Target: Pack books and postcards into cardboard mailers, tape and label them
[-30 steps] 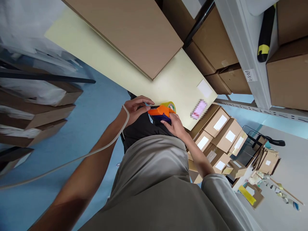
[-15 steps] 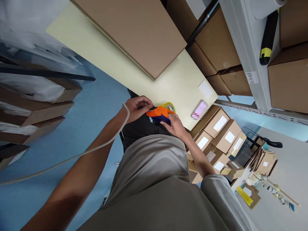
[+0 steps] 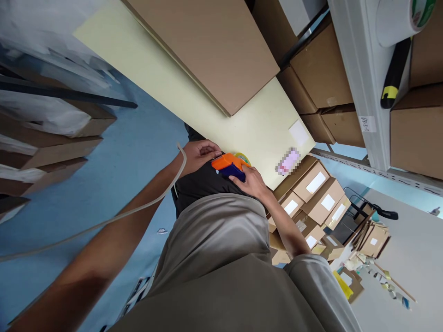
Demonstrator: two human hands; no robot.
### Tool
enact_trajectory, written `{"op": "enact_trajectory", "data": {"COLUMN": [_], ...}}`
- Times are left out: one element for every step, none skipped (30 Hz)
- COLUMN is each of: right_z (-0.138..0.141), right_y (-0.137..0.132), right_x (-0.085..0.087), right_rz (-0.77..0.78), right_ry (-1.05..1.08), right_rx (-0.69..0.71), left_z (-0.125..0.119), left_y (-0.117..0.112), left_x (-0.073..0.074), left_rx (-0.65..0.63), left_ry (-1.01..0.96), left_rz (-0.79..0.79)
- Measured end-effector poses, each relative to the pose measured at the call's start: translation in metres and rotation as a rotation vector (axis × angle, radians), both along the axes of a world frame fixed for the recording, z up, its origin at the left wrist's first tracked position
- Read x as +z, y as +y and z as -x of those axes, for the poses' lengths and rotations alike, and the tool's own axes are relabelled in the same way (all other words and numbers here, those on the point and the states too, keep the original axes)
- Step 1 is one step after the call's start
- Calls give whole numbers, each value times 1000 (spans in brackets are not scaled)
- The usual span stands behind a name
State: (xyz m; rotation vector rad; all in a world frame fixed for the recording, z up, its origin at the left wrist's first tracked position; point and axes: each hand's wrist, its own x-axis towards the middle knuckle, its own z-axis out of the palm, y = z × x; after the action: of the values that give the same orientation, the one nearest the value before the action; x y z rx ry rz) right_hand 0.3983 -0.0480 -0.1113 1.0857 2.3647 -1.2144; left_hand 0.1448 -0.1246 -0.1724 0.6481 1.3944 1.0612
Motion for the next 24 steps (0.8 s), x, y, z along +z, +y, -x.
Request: {"op": "enact_trajectory", "data": {"right_z": [0,0,-2,-6,-12,-20,-29,-39,-49,-58,-65,-70,-72,-72,-70,-65,-60,-54,-49,-44,-40,-37,-34,-32], "right_y": [-1,-1,-1,0,2,4,6,10,13,16,18,20,22,24,25,26,27,29,30,32,34,35,37,38], "right_x": [-1,-1,-1,-1,-1,-1,-1,-1,-2,-4,-7,-12,-18,-26,-35,-44,-54,-64,-73,-81,-88,-94,-98,-101], "right_rz": [5,8,8,2,-10,-27,-49,-78,-114,-162,-224,-297,-374,-451,-522,-584,-634,-675,-706,-728,-739,-743,-743,-742], "right_ry": [-31,-60,-84,-104,-122,-140,-161,-186,-215,-243,-267,-284,-294,-295,-292,-285,-278,-271,-267,-266,-269,-274,-281,-289], "right_rx": [0,5,15,29,44,62,78,91,98,99,95,87,77,65,50,31,11,-11,-32,-50,-65,-79,-92,-106], "left_z": [-3,-5,-7,-8,-7,-4,0,5,11,18,23,28,31,33,34,34,34,35,36,37,39,40,42,43], "left_y": [-2,-4,-7,-9,-11,-12,-12,-12,-11,-9,-5,0,7,15,23,33,42,52,60,68,75,81,87,91], "left_x": [-2,-3,-4,-6,-7,-8,-11,-14,-18,-22,-27,-33,-38,-43,-48,-53,-57,-61,-65,-68,-72,-75,-78,-82], "left_rx": [-5,-13,-19,-15,4,43,99,167,237,300,355,400,438,473,505,538,569,597,622,643,660,674,684,691], "left_ry": [31,66,103,139,174,208,242,276,308,334,351,360,359,350,336,318,299,281,270,264,262,261,259,255], "left_rz": [-9,-19,-32,-47,-64,-78,-89,-95,-96,-93,-88,-85,-84,-82,-81,-80,-81,-88,-101,-120,-141,-160,-170,-172]}}
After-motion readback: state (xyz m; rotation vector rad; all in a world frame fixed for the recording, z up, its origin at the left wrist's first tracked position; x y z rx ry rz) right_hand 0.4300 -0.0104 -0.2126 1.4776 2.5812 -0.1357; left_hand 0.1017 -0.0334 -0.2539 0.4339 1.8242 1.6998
